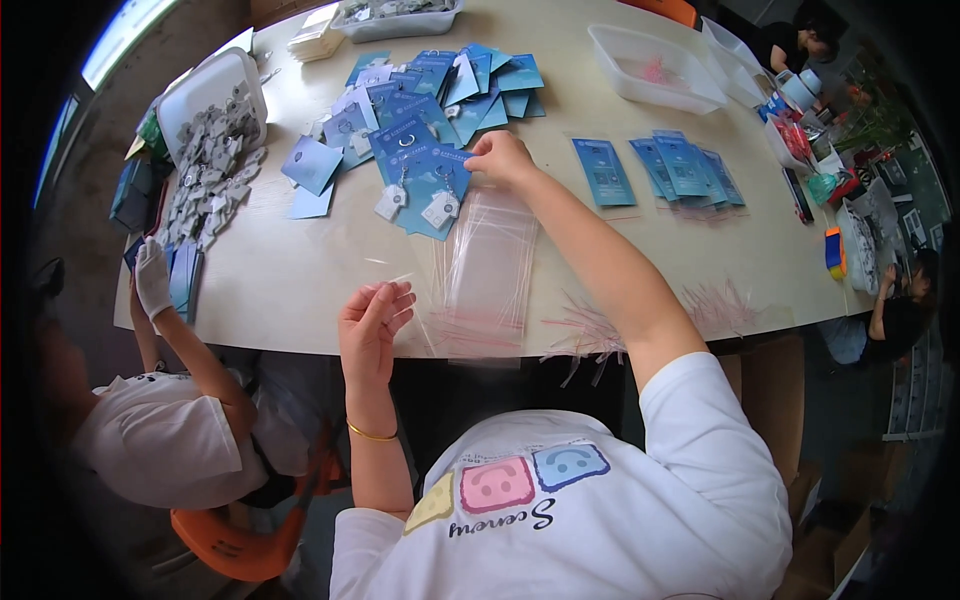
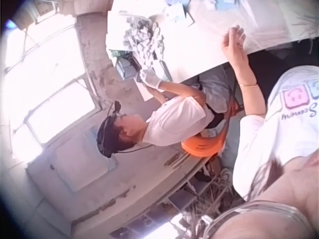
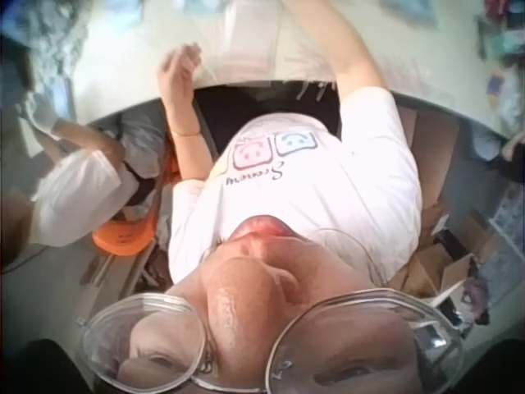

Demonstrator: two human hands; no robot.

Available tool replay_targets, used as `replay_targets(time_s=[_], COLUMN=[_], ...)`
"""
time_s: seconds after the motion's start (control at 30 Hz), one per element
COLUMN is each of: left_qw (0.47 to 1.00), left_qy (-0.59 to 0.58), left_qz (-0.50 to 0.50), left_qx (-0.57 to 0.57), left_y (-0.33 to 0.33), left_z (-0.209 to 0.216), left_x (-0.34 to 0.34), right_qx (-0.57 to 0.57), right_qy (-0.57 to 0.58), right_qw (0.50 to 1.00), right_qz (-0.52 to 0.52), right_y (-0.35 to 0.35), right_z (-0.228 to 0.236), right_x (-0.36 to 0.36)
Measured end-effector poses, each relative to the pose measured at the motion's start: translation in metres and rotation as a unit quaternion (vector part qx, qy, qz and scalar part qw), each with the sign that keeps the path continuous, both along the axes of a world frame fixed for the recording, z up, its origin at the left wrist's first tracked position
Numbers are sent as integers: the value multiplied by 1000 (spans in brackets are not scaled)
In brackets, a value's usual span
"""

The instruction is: Packing keychains into individual plastic bags at a communal work table.

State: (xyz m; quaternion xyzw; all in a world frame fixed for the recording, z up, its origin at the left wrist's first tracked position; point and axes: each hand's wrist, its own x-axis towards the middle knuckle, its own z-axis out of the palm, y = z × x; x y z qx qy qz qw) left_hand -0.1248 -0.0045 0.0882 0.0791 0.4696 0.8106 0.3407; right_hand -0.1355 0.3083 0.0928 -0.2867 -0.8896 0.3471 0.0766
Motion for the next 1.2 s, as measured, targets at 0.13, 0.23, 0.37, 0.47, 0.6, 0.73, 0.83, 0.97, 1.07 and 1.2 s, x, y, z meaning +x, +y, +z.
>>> replay_targets(time_s=[0.13, 0.23, 0.37, 0.47, 0.6, 0.73, 0.83, 0.97, 1.07, 1.2], left_qw=[994, 960, 953, 981, 982, 985, 985, 982, 980, 976], left_qy=[86, 271, 285, 126, 42, -9, -36, -64, -76, -68], left_qz=[62, 65, -103, -134, -115, -65, -13, 51, 62, 5], left_qx=[6, 12, -23, 54, 147, 160, 171, 169, 174, 208], left_y=[-10, 21, 66, 84, 99, 101, 90, 96, 101, 102], left_z=[6, 44, 62, 74, 73, 90, 84, 89, 94, 99], left_x=[-17, -35, -56, -39, -19, 8, -11, -12, -5, 2], right_qx=[-273, -142, -148, -233, -377, -328, -276, -271, -269, -201], right_qy=[184, 224, 285, 325, 328, 382, 391, 334, 358, 356], right_qw=[943, 960, 938, 913, 864, 864, 876, 902, 894, 913], right_qz=[41, 87, 131, 83, 61, 7, -58, -22, -30, 0], right_y=[-29, -42, -60, -71, -102, -104, -103, -136, -146, -139], right_z=[49, 79, 103, 101, 71, 57, 53, 37, 32, 32], right_x=[23, 48, 76, 99, 132, 158, 183, 206, 200, 191])
